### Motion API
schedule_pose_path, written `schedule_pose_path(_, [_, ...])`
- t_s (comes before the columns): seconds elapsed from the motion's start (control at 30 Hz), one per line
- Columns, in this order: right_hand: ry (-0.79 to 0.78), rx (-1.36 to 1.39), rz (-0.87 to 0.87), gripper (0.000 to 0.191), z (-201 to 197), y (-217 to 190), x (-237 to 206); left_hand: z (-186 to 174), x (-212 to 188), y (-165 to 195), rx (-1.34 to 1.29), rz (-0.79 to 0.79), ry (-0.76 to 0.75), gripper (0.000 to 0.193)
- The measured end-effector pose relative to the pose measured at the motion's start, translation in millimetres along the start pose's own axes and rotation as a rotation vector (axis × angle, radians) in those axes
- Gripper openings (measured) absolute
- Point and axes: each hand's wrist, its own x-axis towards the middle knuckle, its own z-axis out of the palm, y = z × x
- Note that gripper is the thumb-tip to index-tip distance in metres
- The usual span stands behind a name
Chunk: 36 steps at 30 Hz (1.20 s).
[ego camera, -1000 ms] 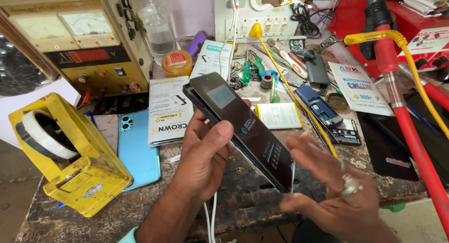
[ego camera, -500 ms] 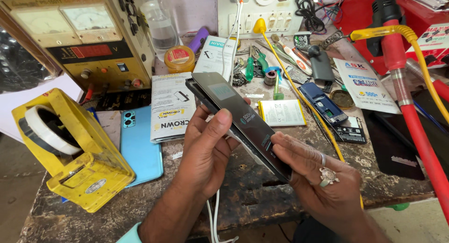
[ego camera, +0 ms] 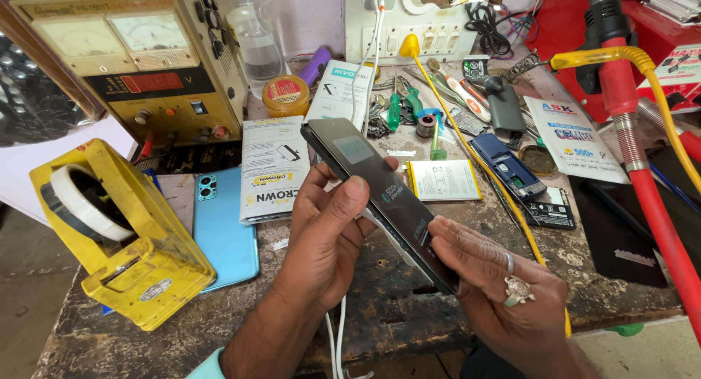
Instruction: The person heats the back of a disassembled smartphone with a heat gun, then pries the back cover away from the frame. They remove the old battery, peel the backing from a new replacement battery, fit it into the phone body, and press the back cover closed.
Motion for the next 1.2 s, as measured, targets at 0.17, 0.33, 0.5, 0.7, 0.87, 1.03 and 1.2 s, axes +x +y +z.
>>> schedule_pose_path(0.17, [0.013, -0.047, -0.057, 0.051, 1, 1, 1, 1, 0, 1, -0.003, -0.006, 0.002, 0.056])
schedule_pose_path(0.33, [0.006, -0.103, -0.107, 0.049, 1, 0, 2, 2, -1, 3, -0.013, 0.014, -0.026, 0.062])
schedule_pose_path(0.5, [-0.028, -0.158, -0.214, 0.046, -3, -5, 10, -2, -2, 2, -0.022, 0.010, -0.091, 0.070])
schedule_pose_path(0.7, [-0.029, -0.388, -0.420, 0.036, -10, -4, 18, -6, -3, -2, -0.113, 0.031, -0.127, 0.067])
schedule_pose_path(0.87, [-0.120, -0.541, -0.512, 0.046, -22, 4, 14, -2, 5, -3, 0.126, 0.041, 0.111, 0.036])
schedule_pose_path(1.03, [0.143, -0.294, -0.108, 0.047, -8, 9, -4, 1, 4, 1, -0.011, 0.022, 0.164, 0.024])
schedule_pose_path(1.2, [0.284, 0.880, 0.399, 0.054, 3, 15, -23, -2, -2, 3, -0.026, 0.078, 0.117, 0.022])
